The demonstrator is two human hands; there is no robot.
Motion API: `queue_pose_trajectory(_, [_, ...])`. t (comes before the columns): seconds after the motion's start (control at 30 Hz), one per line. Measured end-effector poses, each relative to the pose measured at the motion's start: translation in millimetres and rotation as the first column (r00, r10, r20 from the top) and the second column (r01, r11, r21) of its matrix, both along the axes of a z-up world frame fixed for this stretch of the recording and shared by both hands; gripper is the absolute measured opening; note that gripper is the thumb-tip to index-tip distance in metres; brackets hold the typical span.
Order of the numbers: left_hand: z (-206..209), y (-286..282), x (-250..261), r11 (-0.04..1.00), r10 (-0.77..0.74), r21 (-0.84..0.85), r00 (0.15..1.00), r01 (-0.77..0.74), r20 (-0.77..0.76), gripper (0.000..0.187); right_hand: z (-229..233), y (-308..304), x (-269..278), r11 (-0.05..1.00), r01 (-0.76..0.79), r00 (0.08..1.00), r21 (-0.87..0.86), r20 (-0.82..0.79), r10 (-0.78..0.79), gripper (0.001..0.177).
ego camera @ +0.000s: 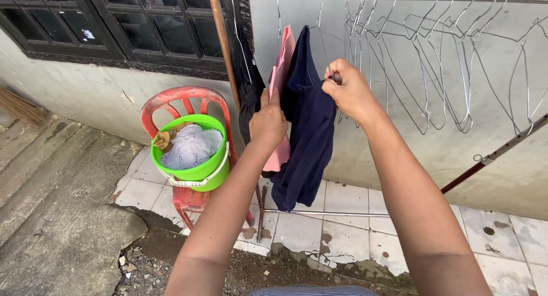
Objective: Hanging various wet garments onto hangers and placing them on a drying rack.
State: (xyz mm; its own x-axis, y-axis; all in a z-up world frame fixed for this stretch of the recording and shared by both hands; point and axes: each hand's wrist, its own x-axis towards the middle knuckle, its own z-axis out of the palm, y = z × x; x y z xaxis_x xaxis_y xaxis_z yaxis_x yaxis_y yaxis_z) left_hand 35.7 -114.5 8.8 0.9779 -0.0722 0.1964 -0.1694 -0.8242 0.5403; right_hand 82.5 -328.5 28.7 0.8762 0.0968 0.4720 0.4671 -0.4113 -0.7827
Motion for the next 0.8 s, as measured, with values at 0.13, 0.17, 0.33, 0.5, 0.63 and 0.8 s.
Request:
queue_pose_trajectory(0.13, [-40.2, -0.3, 29.4, 0.996, 0.015, 0.088, 1.0, -0.016, 0.011, 0.076, -32.8, 6.1, 35.5, 0.998, 0.038, 0.999, -0.058, 0.025, -0.037, 0.008])
queue_pose_trajectory(0.17, [-42.6, -0.5, 31.1, 0.996, 0.003, 0.086, 1.0, -0.005, 0.022, 0.076, -38.6, 7.8, 35.1, 0.996, 0.072, 0.997, -0.054, 0.01, -0.071, 0.007])
queue_pose_trajectory(0.33, [-40.8, -0.3, 27.9, 0.996, -0.022, 0.089, 0.999, 0.019, 0.026, 0.077, -53.0, 17.8, 26.4, 0.989, 0.124, 0.992, -0.082, -0.03, -0.127, 0.005])
queue_pose_trajectory(0.5, [-40.5, -3.3, 21.8, 0.993, -0.068, 0.105, 0.995, 0.061, 0.067, 0.079, -51.5, 21.4, 12.0, 0.959, 0.192, 0.981, -0.209, 0.034, -0.189, 0.013])
queue_pose_trajectory(0.63, [-26.0, -9.5, 0.3, 0.987, -0.082, 0.146, 0.994, 0.072, 0.067, 0.08, -45.4, 26.7, -7.3, 0.922, 0.248, 0.969, -0.297, 0.086, -0.233, 0.035])
queue_pose_trajectory(0.8, [-13.1, -16.6, -19.5, 0.994, -0.09, 0.081, 0.985, 0.078, 0.149, 0.089, -29.5, 45.1, -41.0, 0.79, 0.33, 0.943, -0.517, 0.144, -0.3, 0.065])
